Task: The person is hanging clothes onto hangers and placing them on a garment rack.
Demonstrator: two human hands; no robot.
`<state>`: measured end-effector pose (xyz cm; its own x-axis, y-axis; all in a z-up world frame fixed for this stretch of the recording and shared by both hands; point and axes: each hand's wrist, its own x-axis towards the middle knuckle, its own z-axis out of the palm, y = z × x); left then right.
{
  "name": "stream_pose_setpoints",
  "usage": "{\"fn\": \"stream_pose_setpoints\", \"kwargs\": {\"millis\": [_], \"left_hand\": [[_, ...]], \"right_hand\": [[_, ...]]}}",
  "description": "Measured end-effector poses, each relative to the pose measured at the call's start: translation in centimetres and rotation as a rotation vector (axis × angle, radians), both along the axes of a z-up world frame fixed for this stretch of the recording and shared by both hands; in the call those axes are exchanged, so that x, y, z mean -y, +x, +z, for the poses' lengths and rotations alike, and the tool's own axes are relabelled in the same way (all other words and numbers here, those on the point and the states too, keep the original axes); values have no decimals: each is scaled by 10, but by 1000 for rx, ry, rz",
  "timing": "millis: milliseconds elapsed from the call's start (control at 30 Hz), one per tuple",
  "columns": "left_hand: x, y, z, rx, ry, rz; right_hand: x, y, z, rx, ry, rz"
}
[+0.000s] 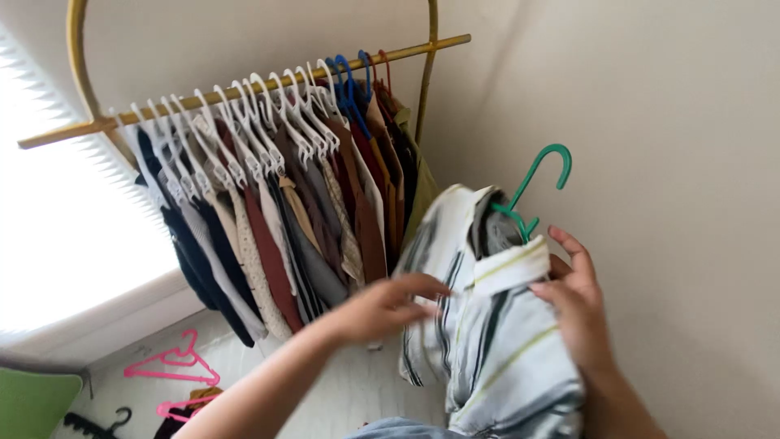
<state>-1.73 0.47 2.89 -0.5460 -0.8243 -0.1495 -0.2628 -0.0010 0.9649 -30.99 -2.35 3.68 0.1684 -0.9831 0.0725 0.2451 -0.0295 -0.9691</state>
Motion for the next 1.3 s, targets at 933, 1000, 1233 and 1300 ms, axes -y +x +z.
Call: {"fn": "stream_pose_setpoints", "kwargs": {"millis": [933,1000,1233,1300], "left_hand": [[194,-44,-55,-86,-501,-188],[215,-49,-56,22,-487,-179],[280,-73,-95,201,-611,174],[299,-79,-110,168,-469,308]], "right_hand": [[177,-122,18,-1164,-86,66],[192,-134,20,-1335,23,163],[216,-175,6,-1240,127,440],[228,-197,-2,-739,95,623]]}}
